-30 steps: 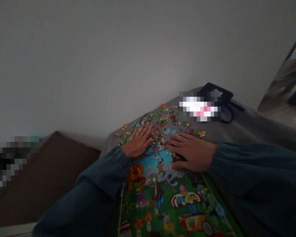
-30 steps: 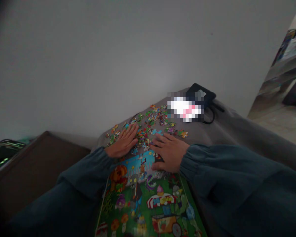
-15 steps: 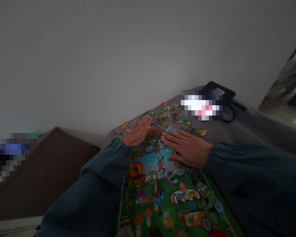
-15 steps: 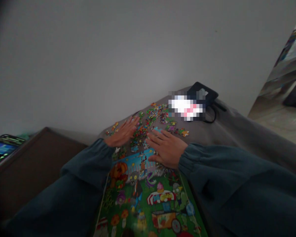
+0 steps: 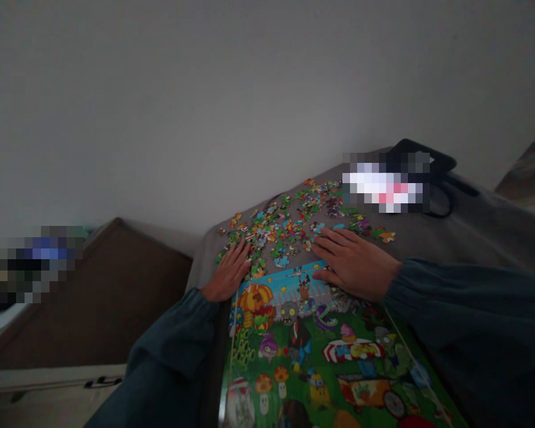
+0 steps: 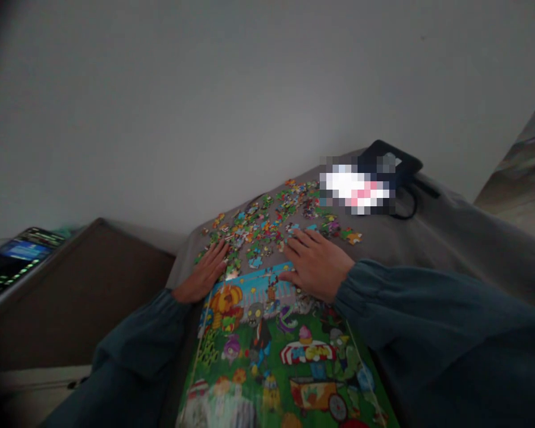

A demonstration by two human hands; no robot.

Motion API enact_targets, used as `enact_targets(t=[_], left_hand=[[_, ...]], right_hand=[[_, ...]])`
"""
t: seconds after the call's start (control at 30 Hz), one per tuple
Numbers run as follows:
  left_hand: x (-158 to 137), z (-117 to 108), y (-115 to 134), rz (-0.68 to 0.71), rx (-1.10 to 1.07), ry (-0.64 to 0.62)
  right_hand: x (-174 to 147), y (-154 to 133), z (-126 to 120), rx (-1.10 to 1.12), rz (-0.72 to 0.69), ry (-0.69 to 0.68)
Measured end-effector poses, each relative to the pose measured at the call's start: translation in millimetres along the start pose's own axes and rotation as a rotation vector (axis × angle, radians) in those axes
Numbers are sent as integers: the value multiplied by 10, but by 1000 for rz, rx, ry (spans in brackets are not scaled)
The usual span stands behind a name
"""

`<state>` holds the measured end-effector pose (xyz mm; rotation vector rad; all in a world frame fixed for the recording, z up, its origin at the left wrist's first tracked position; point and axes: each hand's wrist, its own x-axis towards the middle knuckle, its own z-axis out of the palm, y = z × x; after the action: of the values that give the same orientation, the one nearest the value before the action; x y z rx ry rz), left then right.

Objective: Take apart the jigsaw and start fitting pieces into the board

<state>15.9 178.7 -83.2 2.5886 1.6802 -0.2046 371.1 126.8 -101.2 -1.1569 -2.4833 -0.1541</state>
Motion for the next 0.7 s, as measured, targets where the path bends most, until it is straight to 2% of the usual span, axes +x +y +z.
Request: enact_targets(t=[0.17, 0.33, 0.4, 0.5, 0.6, 0.7], left_hand=[[73, -48, -71, -66, 6, -5], [-89, -40, -160, -15, -2, -60], [-165, -109, -260, -13, -23, -145], [-195, -352, -443, -71, -111, -234], [-91, -627, -482, -124, -196, -116], [114, -685, -239, -79, -188, -44]], right_hand=[[-29, 35, 81, 3, -27, 31], [-33, 55, 115, 17, -38, 45], [-32, 57, 124, 20, -40, 52], [-34, 58, 137, 26, -39, 75], [-39, 58, 147, 23, -54, 96], [-46, 57, 156, -2, -58, 96]])
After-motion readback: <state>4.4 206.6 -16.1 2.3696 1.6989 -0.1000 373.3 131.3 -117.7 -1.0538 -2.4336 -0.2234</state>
